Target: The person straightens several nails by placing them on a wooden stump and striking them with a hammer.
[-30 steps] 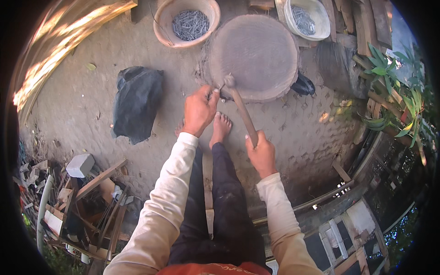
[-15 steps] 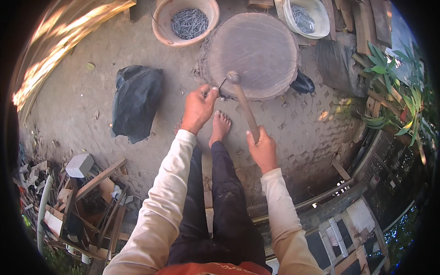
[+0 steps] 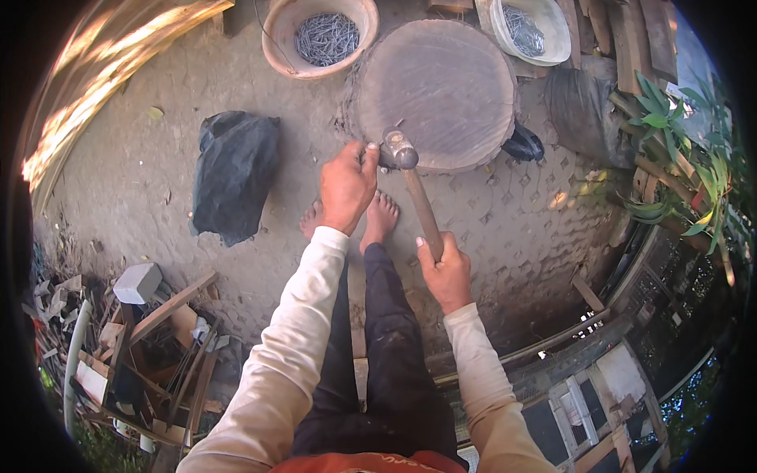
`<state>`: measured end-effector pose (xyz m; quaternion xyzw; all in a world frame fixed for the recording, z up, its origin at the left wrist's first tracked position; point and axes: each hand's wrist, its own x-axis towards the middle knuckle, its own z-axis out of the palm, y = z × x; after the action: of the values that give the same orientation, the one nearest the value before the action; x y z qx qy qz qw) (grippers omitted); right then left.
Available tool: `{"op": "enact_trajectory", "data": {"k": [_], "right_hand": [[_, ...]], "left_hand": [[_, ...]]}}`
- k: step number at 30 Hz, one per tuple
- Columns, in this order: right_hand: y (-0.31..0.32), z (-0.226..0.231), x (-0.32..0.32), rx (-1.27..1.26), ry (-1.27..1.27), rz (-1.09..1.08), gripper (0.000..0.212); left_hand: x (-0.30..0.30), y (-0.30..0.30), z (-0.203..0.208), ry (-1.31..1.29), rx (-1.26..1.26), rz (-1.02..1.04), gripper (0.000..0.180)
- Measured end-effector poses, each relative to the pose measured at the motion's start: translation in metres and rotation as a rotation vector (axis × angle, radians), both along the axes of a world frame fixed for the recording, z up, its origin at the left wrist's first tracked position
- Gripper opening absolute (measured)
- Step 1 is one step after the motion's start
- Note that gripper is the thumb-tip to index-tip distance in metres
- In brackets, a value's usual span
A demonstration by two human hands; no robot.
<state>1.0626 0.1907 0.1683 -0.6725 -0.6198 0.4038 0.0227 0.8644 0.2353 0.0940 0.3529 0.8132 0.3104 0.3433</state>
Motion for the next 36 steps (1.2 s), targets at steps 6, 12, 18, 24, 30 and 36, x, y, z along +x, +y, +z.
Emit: {"op": "enact_trajectory", "data": {"k": [6,12,18,24,30,36], "right_hand": [[0.009,0.0,0.002,0.041,-0.005,0.005,0.025],[0.018,0.001,0.005,-0.032,-0.05,-0.016,0.025],[0.015,0.001,0.003,-0.021,-0.048,-0.009,0.029],[0.038,-0.009,-0.006,0.089,-0.106,-0.053,0.032],[0.069,-0.026,0.002,0.363,-0.208,-0.067,0.038],[0.094,-0.02,-0.03,0.666,-0.104,0.268,0.035]], "left_hand": [[0.003,0.0,0.007,-0.06,-0.091,0.013,0.026],[0.004,0.004,0.007,-0.054,-0.084,0.024,0.025],[0.005,0.002,0.007,0.014,-0.052,0.042,0.029],[0.01,-0.002,0.005,-0.051,-0.059,0.066,0.032],[0.009,-0.009,-0.007,-0.546,0.089,0.313,0.034],[-0.003,-0.035,-0.009,-1.44,0.207,0.641,0.05]]}}
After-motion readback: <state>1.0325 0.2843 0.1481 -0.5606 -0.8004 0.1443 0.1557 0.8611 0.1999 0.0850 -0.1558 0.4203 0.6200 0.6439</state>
